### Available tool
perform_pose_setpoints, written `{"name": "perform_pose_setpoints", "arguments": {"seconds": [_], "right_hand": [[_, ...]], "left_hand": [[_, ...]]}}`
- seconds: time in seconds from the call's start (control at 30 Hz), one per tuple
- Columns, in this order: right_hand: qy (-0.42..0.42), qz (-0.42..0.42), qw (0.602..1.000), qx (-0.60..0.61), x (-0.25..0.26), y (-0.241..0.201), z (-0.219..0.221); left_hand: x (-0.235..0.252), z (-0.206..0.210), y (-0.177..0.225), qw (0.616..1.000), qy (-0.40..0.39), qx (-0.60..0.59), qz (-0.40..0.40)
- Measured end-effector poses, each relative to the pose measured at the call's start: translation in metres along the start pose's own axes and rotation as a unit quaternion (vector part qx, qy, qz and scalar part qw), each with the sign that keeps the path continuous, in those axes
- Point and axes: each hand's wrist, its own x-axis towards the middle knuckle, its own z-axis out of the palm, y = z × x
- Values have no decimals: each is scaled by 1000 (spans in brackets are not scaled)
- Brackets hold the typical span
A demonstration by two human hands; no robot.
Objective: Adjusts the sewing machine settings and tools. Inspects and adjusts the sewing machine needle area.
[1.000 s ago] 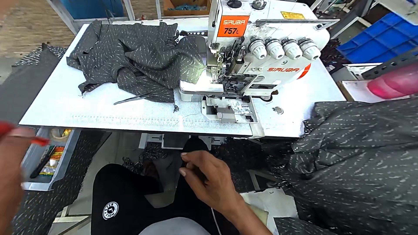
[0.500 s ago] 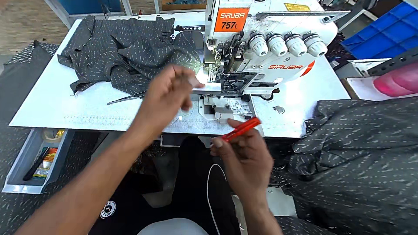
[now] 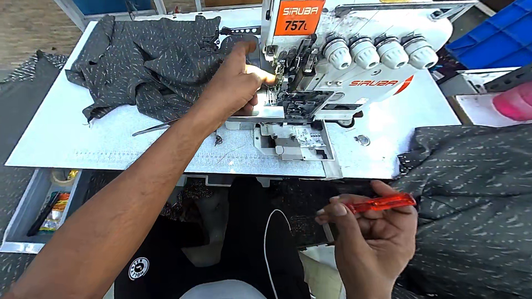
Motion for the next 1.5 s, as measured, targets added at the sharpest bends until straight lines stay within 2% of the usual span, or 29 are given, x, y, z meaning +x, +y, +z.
{"name": "perform_pose_setpoints", "arguments": {"seconds": [0.4, 0.5, 0.73, 1.0, 1.5], "right_hand": [[-15, 21, 999, 44, -1, -6, 13], [-15, 25, 999, 43, -4, -7, 13], [-18, 37, 998, 49, -14, -2, 11], [-19, 41, 997, 57, -17, 0, 16], [-26, 50, 996, 64, -23, 3, 17]], "left_hand": [[13, 1, 0, 999, 25, 39, 12], [20, -1, 0, 997, 25, 71, 33], [32, -7, -8, 993, -27, 60, 95], [37, -6, -20, 981, -23, 59, 183], [38, -5, -26, 977, -3, 61, 202]]}}
